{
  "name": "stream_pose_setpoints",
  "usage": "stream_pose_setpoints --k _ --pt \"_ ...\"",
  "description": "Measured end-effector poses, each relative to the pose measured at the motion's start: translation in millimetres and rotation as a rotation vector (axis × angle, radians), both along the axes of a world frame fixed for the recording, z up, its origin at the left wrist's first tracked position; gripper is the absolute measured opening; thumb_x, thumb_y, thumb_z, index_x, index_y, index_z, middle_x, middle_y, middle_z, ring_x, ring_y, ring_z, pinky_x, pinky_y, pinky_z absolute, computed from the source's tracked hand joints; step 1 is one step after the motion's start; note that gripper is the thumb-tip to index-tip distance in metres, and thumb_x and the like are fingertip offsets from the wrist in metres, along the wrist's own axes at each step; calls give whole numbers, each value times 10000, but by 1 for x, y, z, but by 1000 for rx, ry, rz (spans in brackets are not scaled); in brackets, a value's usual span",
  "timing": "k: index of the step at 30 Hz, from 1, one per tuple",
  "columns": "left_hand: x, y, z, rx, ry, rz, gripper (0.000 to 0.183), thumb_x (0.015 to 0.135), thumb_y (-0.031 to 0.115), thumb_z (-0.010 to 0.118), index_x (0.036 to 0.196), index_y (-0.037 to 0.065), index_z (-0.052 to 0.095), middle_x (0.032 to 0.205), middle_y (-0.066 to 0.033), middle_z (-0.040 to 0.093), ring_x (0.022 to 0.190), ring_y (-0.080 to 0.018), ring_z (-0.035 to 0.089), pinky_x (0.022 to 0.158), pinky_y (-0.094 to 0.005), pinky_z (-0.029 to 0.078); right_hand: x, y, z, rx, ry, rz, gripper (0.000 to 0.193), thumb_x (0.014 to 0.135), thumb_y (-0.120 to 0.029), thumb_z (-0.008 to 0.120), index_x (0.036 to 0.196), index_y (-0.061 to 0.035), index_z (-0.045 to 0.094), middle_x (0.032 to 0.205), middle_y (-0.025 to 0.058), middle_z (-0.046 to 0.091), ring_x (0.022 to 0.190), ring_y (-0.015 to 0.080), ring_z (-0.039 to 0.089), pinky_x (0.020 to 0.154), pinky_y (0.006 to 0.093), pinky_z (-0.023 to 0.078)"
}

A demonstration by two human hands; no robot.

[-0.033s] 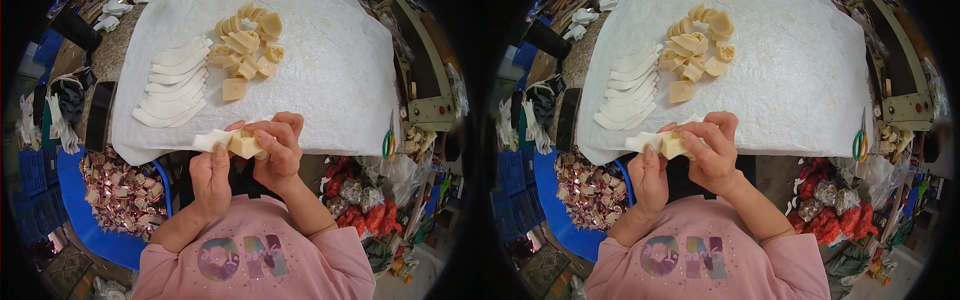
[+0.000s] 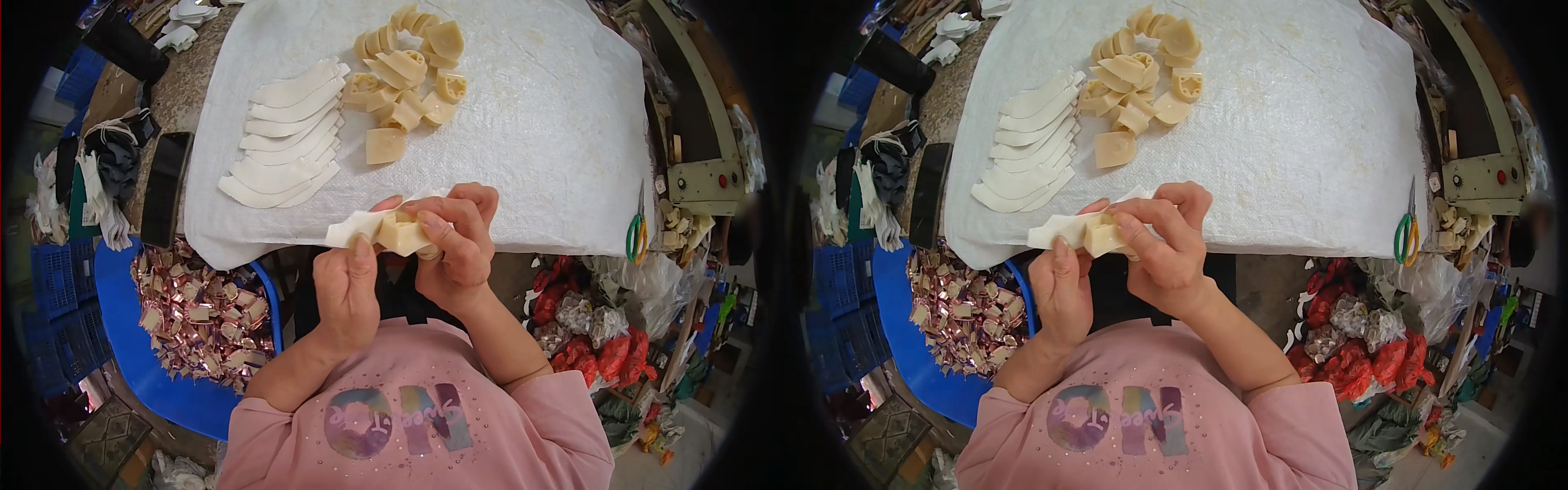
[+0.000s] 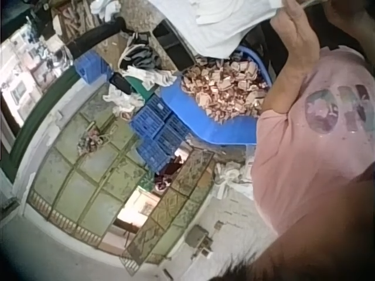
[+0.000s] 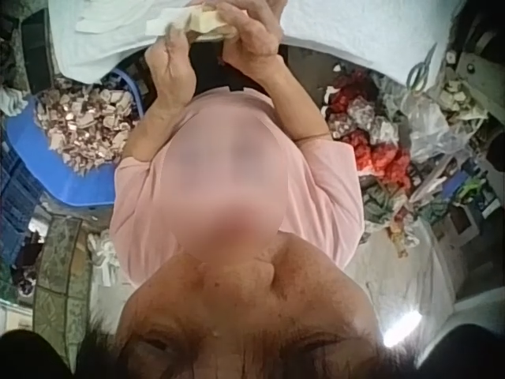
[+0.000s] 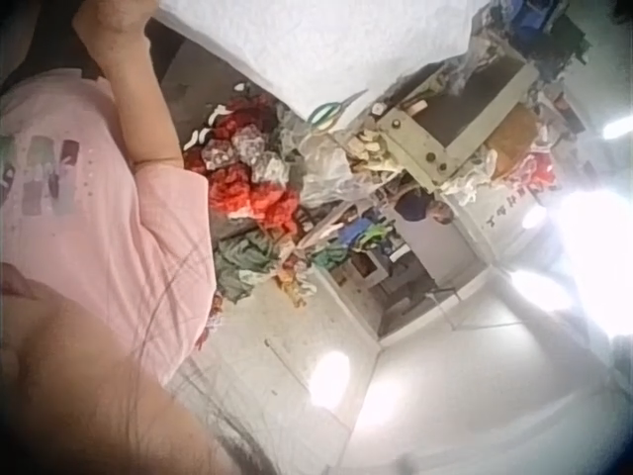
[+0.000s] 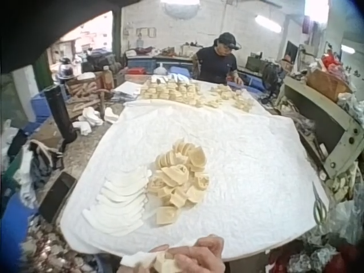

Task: The recorder is shown assembling small white and cream-colored shoe components, specifically fitting a small internal heel or toe support into another piece.

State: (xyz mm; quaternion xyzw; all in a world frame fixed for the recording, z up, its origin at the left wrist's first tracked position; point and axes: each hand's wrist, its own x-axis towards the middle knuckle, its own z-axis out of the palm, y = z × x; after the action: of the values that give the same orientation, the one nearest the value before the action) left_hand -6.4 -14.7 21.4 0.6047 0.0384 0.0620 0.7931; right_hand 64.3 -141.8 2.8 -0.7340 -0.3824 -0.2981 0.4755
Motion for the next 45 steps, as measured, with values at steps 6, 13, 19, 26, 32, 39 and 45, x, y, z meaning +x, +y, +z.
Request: stream_pose_setpoints --k 6,13,19,26,32,39,45 --pt "10 7 6 303 -87 281 242 954 97 474 1064 -87 586 768 -70 622 666 -68 516 616 -210 429 3 -9 2 -54 7 -17 378 600 -3 680 952 -110 593 939 33 624 785 237 452 743 388 302" --pt "7 13 2 594 -111 189 188 928 88 515 978 -62 618 746 -52 594 626 -75 472 554 -229 389 -6 -9 32 -516 108 -122 214 602 -61 652 796 -123 588 781 -1 480 809 219 449 749 448 235" --pt "13 9 -3 862 -343 193 135 844 -14 577 961 -72 612 780 -164 584 676 -268 580 592 -314 458 -10 -9 31 -564 175 -88 213 591 -23 620 775 -115 565 770 10 445 797 217 438 743 441 234" --pt "7 18 -13 503 -166 79 186 848 21 608 1029 -3 646 883 -117 575 736 -180 567 625 -281 463 2 -15 12 -272 297 104 284 634 47 620 880 -90 581 790 37 479 779 221 447 755 398 252" --pt "15 17 -27 77 -146 -27 215 816 93 676 1023 34 672 828 -32 537 725 -114 546 624 -221 450 -1 -21 3 -50 537 333 273 664 39 648 902 -71 572 778 47 519 733 224 474 728 338 300" --pt "10 22 -26 271 -229 -5 181 786 117 709 939 27 675 804 -22 578 699 -104 514 581 -236 436 -8 -17 3 -21 616 317 260 654 49 639 876 -63 565 763 62 516 720 229 485 717 328 311" --pt "15 17 -19 609 -357 100 111 804 109 679 824 16 622 690 -58 556 638 -191 490 550 -285 411 -6 -18 2 -134 580 348 286 599 77 568 845 -68 549 750 65 475 738 248 460 733 339 300"
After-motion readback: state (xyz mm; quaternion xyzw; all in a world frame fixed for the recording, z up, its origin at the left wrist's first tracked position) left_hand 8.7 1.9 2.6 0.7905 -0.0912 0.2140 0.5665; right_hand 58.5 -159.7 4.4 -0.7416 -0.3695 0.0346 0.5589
